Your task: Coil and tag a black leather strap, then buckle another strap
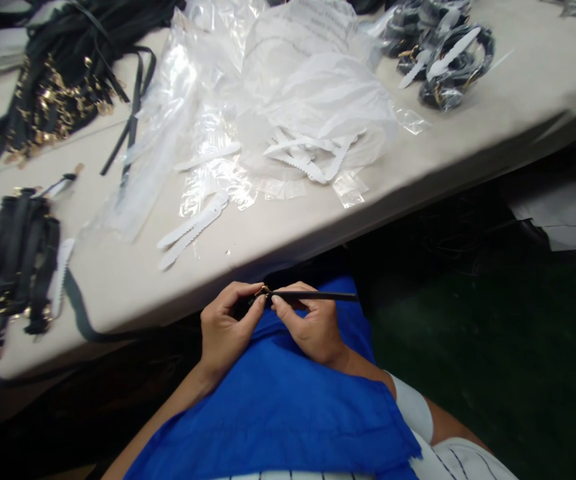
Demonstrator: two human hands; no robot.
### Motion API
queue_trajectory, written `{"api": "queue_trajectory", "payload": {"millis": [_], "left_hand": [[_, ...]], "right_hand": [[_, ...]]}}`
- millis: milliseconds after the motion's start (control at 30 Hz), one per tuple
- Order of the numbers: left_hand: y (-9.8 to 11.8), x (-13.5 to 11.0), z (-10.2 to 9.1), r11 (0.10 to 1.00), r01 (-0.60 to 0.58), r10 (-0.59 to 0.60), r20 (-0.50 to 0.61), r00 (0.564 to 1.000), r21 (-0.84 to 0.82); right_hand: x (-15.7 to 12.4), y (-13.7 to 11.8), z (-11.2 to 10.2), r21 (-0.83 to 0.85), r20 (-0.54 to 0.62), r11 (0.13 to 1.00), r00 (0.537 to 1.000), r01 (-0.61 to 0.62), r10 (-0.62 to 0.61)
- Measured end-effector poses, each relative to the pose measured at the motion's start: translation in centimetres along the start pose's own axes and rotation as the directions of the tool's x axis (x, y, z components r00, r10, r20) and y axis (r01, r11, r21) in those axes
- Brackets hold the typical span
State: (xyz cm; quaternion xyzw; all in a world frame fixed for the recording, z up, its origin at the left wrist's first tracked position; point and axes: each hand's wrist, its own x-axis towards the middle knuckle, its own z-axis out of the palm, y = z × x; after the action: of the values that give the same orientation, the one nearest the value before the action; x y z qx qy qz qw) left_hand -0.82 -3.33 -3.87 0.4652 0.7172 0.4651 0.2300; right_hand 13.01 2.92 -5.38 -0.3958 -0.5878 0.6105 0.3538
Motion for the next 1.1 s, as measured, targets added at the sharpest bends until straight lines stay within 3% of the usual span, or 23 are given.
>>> {"api": "queue_trajectory", "payload": {"millis": [100,233,333,567,667,800,933,1100], "left_hand": [[-0.1,0.0,0.0,0.999,0.041,-0.041,0.016,0.999,0.000],[-0.2,0.1,0.0,0.986,0.157,-0.154,0.060,0.986,-0.049],[-0.3,0.2,-0.2,0.966,0.235,-0.226,0.095,0.970,-0.106],[0.1,0.4,-0.6,0.920,0.353,-0.328,0.158,0.931,-0.172],[0.3,0.5,-0.7,0.909,0.372,-0.341,0.178,0.923,-0.187],[0.5,0.6,-0.7,0.910,0.369,-0.336,0.188,0.923,-0.187],[0.6,0.6,-0.7,0.919,0.355,-0.322,0.195,0.927,-0.171],[0.5,-0.2,-0.3,0.948,0.284,-0.266,0.130,0.955,-0.146]], "right_hand": [[0.2,0.4,0.0,0.196,0.023,0.946,0.965,-0.260,0.261],[0.9,0.8,-0.2,0.473,0.183,0.715,0.852,-0.514,0.491],[1.2,1.0,-0.5,0.563,0.317,0.550,0.776,-0.617,0.546],[1.7,1.8,-0.7,0.644,0.463,0.241,0.621,-0.726,0.633],[1.9,2.0,-0.8,0.647,0.508,0.164,0.581,-0.744,0.636],[1.7,1.8,-0.9,0.640,0.494,0.222,0.615,-0.736,0.614],[1.3,1.3,-0.9,0.618,0.398,0.456,0.755,-0.641,0.522],[0.5,1.1,-0.6,0.491,0.207,0.757,0.901,-0.432,0.381]]}}
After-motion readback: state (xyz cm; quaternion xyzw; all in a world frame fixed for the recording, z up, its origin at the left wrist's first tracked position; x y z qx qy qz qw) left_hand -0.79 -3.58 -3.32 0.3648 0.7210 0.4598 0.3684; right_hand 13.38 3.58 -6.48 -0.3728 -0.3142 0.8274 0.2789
